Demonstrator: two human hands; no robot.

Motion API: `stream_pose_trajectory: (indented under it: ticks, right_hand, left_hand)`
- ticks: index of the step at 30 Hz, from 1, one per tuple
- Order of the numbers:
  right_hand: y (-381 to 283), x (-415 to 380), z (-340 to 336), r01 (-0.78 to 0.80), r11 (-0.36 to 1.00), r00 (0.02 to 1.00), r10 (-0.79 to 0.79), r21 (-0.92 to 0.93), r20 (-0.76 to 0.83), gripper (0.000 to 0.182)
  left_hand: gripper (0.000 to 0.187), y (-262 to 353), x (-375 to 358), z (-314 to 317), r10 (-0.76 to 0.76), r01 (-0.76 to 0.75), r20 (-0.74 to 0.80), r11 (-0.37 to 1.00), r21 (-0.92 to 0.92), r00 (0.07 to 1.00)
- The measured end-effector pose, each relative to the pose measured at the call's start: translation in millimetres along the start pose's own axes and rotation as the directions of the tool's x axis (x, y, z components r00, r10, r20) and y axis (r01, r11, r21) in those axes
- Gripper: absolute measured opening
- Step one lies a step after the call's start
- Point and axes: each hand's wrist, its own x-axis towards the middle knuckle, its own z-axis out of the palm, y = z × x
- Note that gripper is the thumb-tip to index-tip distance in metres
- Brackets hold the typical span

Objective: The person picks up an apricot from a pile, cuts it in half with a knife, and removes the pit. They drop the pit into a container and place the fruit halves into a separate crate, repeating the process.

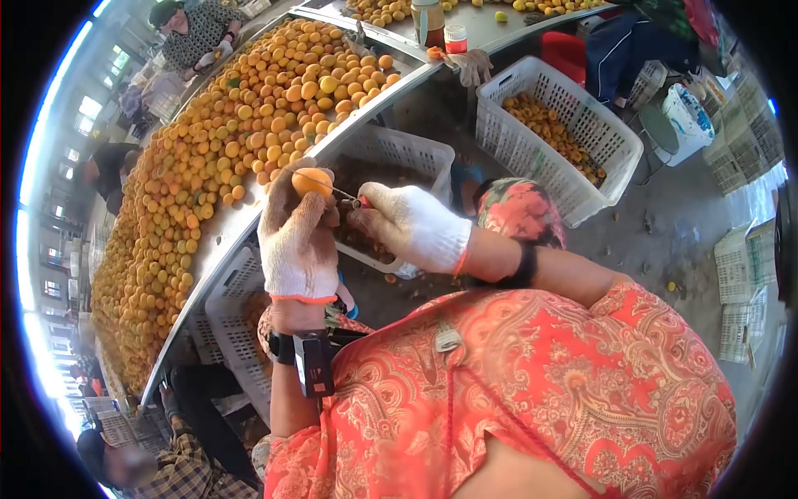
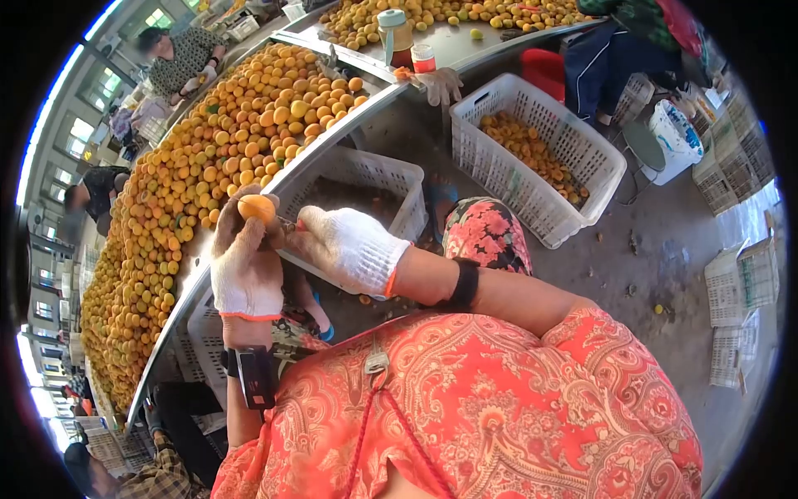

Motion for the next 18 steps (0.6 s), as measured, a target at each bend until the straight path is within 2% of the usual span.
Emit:
stream_pose_trajectory:
  ticks: [3, 5, 8, 10, 12, 14, 15, 16, 18]
  right_hand:
    - [2, -2, 4, 0.021, 0.998, 0.999, -0.024, -0.064, -0.046, 0.023]
    - [6, -3, 8, 0.01, 0.997, 0.998, -0.014, -0.076, -0.062, 0.027]
    - [10, -5, 11, 0.0, 0.998, 0.996, -0.006, -0.061, -0.086, 0.031]
    - [11, -7, 12, -0.005, 0.999, 0.996, 0.001, -0.035, -0.093, 0.031]
    - [8, -7, 13, -0.013, 0.994, 0.994, 0.002, -0.105, -0.107, 0.019]
    - [11, -6, 16, -0.022, 0.994, 0.993, 0.009, -0.108, -0.119, 0.02]
    - [13, -5, 18, -0.03, 0.993, 0.992, 0.016, -0.111, -0.127, 0.022]
    - [15, -3, 20, -0.032, 0.993, 0.992, 0.018, -0.11, -0.128, 0.022]
    - [17, -3, 25, -0.101, 0.988, 0.986, 0.084, -0.117, -0.144, 0.025]
  left_hand:
    - [0.041, -3, -1, 3, 0.036, -0.036, 0.002, 0.999, -0.007, 0.999]
    - [0.042, -5, 0, 9, 0.038, -0.039, -0.063, 0.999, -0.019, 0.997]
    - [0.045, -6, 1, 9, 0.039, -0.038, 0.011, 0.997, -0.068, 0.999]
    - [0.045, -12, 3, 13, 0.062, -0.062, -0.008, 0.993, -0.096, 0.998]
    - [0.044, -19, 3, 17, 0.088, -0.091, -0.029, 0.989, -0.12, 0.996]
    - [0.041, -26, 4, 17, 0.022, -0.034, -0.059, 0.979, -0.201, 0.998]
    - [0.039, -31, 4, 16, -0.059, 0.041, -0.058, 0.962, -0.271, 0.997]
    - [0.039, -33, 4, 17, -0.061, 0.044, -0.057, 0.962, -0.27, 0.996]
    - [0.047, -38, -3, 22, -0.202, 0.16, -0.075, 0.914, -0.372, 0.977]
